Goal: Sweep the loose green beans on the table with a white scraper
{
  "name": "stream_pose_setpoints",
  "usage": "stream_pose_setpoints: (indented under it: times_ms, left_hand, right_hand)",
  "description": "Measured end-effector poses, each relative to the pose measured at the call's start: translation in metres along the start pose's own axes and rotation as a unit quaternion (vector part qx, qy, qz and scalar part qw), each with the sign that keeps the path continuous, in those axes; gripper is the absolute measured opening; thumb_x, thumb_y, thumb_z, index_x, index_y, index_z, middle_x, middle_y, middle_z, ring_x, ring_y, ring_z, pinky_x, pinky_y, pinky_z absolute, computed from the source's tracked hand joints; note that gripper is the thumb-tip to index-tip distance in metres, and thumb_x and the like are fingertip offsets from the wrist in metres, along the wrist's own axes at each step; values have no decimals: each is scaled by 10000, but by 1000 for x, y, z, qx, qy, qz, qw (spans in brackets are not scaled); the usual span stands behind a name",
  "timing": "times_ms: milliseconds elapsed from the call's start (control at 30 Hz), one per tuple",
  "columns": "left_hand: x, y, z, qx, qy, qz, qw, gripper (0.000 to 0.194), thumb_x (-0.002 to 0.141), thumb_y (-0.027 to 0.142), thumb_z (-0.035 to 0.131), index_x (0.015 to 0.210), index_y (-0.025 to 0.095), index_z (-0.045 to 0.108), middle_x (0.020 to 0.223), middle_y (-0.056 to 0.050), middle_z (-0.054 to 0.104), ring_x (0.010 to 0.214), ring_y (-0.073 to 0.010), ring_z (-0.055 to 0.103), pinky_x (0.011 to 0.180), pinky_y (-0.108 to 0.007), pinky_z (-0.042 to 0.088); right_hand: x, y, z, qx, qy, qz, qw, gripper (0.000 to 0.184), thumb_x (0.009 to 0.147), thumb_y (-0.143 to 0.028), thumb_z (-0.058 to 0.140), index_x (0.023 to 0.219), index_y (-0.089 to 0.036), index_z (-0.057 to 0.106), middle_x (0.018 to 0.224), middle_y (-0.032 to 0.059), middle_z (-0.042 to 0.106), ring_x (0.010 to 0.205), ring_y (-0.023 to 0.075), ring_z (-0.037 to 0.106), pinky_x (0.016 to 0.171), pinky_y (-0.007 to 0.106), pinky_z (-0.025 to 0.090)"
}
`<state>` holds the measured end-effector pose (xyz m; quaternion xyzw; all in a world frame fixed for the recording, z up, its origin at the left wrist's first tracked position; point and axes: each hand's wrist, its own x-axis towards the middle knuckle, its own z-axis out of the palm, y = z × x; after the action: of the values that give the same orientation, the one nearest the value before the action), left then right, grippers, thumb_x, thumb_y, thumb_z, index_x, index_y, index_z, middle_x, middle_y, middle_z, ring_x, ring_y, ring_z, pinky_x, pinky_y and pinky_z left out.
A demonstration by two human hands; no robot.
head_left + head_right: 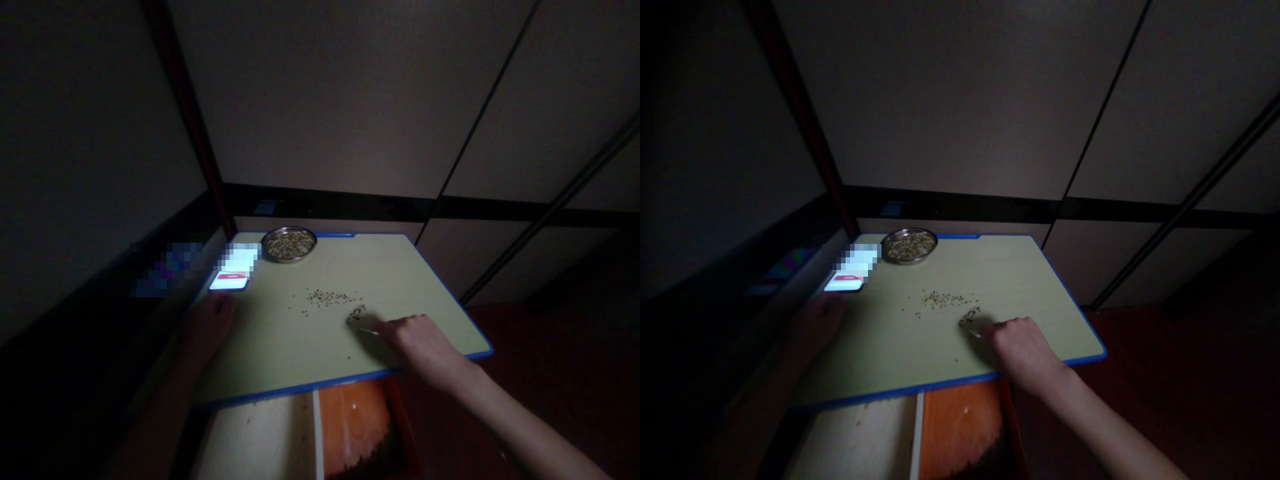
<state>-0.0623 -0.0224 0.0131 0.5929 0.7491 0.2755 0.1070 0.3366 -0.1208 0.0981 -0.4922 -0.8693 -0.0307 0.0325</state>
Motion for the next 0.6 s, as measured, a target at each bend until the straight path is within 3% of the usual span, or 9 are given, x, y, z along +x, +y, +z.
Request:
stream_pose_setpoints:
  times_ms: [133, 300, 433, 600]
  left_hand:
    - [-1, 0, 0, -4, 2, -11, 1000, 400, 910, 443, 376, 1047, 172, 635, 1020, -120, 710, 936, -267, 654, 792, -354, 491]
    - [-1, -3, 2, -12, -1, 0, 1000, 405, 920, 432, 380, 1087, 164, 633, 1048, -120, 711, 959, -253, 646, 811, -344, 483]
    - [-1, -1, 1, -3, 0, -1, 1000, 399, 918, 430, 380, 1053, 159, 640, 1032, -132, 711, 950, -262, 653, 800, -354, 484]
    - [-3, 0, 0, -3, 2, 4, 1000, 383, 915, 433, 376, 1029, 175, 635, 974, -113, 715, 912, -256, 659, 762, -341, 483]
  right_hand:
    - [-8, -24, -6, 12, -33, -48, 998, 269, 916, -101, 441, 939, -213, 685, 736, 49, 717, 643, 165, 648, 556, 336, 247]
    - [-13, -26, -20, 59, -46, -63, 995, 226, 878, -115, 485, 890, -217, 687, 741, 34, 711, 638, 149, 629, 563, 334, 263]
    - [2, -24, -26, 45, -22, -46, 998, 230, 892, -123, 470, 887, -217, 680, 732, 30, 707, 614, 143, 612, 568, 333, 266]
    - [18, -38, -18, 42, -24, -85, 995, 239, 882, -95, 479, 882, -203, 693, 745, 37, 706, 634, 140, 610, 560, 314, 260]
